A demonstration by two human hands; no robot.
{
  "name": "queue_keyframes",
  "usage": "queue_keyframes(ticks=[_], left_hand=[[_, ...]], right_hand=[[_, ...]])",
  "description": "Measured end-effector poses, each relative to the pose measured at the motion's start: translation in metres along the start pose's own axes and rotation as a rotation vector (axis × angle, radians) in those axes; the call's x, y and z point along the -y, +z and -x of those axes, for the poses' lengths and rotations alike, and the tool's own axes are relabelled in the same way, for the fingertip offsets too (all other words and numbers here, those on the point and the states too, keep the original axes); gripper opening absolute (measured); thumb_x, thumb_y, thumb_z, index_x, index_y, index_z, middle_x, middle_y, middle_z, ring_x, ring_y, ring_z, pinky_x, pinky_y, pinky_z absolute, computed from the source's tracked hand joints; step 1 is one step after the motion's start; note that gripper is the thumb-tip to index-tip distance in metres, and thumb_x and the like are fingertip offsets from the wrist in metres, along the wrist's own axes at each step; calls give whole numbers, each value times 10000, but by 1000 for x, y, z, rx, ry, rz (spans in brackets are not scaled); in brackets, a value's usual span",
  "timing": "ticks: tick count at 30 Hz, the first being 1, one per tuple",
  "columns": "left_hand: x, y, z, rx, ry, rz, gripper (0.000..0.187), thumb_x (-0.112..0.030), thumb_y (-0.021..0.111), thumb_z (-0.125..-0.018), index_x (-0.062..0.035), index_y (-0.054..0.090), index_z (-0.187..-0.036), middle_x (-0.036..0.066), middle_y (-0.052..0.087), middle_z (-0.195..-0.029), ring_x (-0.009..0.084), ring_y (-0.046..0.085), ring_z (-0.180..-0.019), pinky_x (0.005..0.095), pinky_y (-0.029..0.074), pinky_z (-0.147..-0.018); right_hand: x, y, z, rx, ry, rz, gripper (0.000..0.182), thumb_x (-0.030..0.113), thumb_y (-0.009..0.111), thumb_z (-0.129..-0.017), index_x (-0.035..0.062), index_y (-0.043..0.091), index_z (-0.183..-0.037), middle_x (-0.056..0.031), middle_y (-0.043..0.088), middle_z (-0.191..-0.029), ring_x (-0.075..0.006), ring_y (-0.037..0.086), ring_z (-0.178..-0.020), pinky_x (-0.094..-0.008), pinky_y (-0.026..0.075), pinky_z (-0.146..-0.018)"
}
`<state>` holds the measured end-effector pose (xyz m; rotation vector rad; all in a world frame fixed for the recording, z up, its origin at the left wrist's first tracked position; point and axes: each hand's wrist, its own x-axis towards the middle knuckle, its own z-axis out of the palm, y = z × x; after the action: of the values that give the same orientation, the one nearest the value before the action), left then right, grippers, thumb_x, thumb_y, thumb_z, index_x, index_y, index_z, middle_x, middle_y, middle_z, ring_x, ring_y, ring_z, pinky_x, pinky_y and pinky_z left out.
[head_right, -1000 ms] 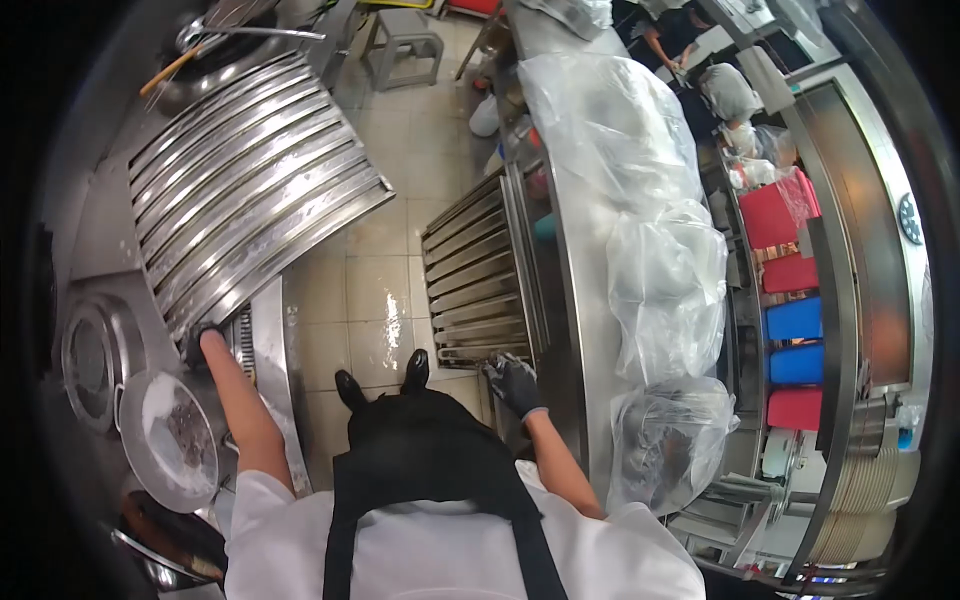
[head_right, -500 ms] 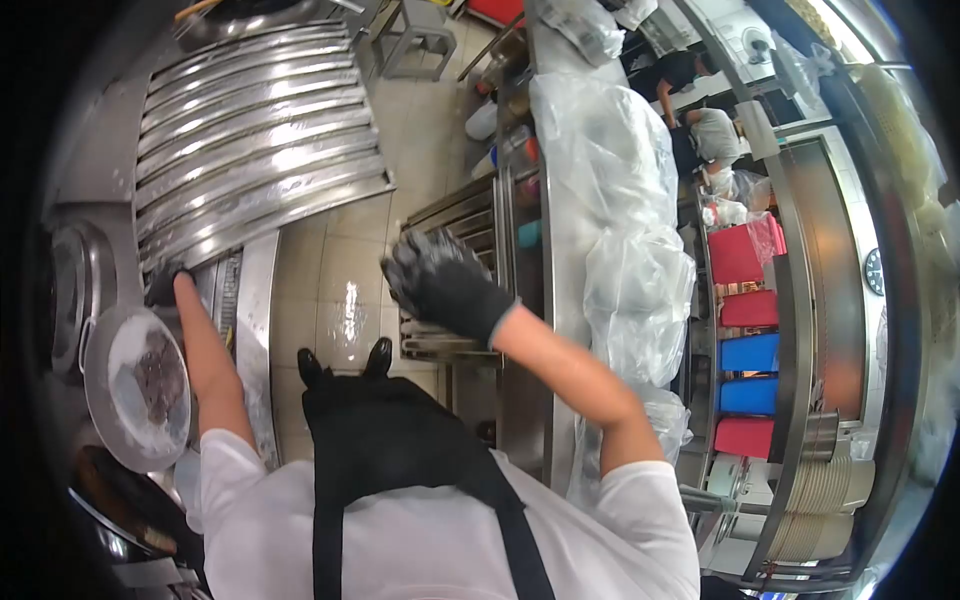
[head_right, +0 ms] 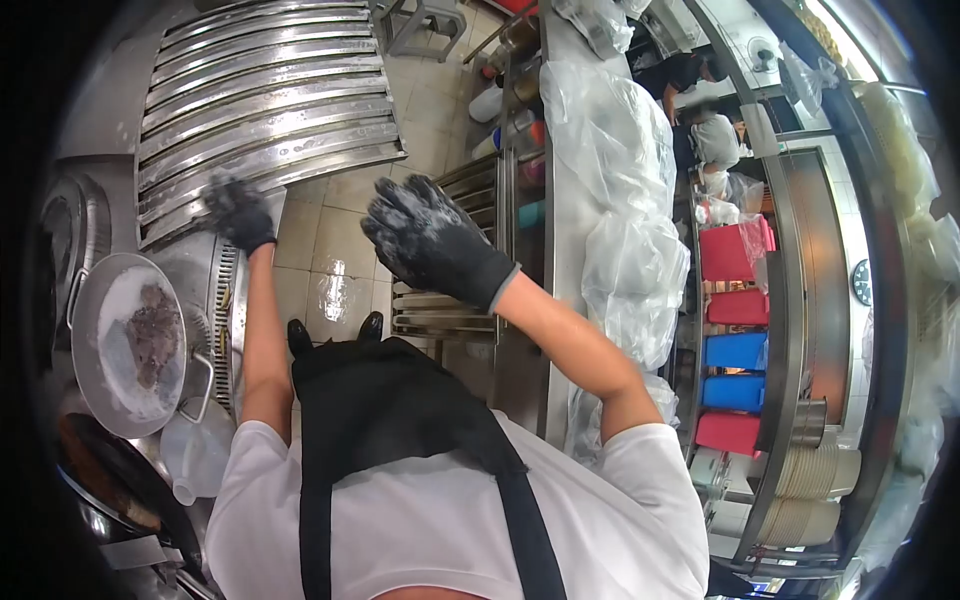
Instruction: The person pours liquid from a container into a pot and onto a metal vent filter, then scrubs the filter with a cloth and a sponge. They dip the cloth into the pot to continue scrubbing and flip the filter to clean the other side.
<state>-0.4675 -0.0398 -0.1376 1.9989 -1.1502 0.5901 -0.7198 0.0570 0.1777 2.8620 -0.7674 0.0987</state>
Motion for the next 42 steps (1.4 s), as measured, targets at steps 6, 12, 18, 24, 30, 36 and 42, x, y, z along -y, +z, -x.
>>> queue_keyframes(ticks=[6,12,18,24,30,36,42], left_hand=[[-98,18,37,729,417,25,552,-453,435,-904,-127,533,-1339,172,476,-1417,437,313,-1373,642,54,-1149],[-91,59,45,690,366,260,455,-426,526,-904,-149,595,-1259,142,560,-1326,382,443,-1287,561,226,-1127],[-61,60,57,295,359,436,302,-346,598,-854,-125,632,-1056,128,593,-1059,342,520,-1101,515,356,-1002],[-52,30,45,381,383,392,310,-382,597,-844,-136,614,-1032,119,577,-1006,340,517,-1030,502,370,-953],[-54,27,42,447,380,365,331,-402,582,-852,-136,616,-1046,121,587,-1025,350,521,-1031,522,367,-955],[-52,30,41,529,354,360,384,-427,571,-853,-137,625,-1099,139,606,-1099,383,522,-1074,563,345,-985],[-50,24,38,515,314,371,366,-418,603,-820,-134,677,-1038,121,643,-1140,355,541,-1094,555,346,-980]], right_hand=[[-1,-2,22,-25,47,30,266,187,647,-810,71,668,-1049,-117,608,-1154,-312,518,-1209,-478,415,-1020],[1,4,62,-213,260,56,254,192,678,-792,96,689,-1026,-118,635,-1127,-316,579,-1110,-462,454,-951],[2,98,163,-195,770,-71,256,177,665,-792,96,665,-1035,-119,655,-939,-330,587,-1026,-456,452,-889],[31,172,255,174,1128,20,221,152,693,-741,81,657,-947,-130,648,-1015,-344,565,-1065,-482,459,-856],[67,191,237,-28,1270,-283,329,112,572,-844,-13,590,-1147,-265,568,-1211,-420,515,-1172,-470,407,-1018],[43,253,249,-906,1374,-1035,51,48,623,-870,74,613,-912,-50,624,-733,-169,588,-597,-324,496,-552],[39,169,195,-600,1482,-881,131,54,618,-862,20,614,-988,-72,636,-833,-188,593,-773,-337,467,-699]])
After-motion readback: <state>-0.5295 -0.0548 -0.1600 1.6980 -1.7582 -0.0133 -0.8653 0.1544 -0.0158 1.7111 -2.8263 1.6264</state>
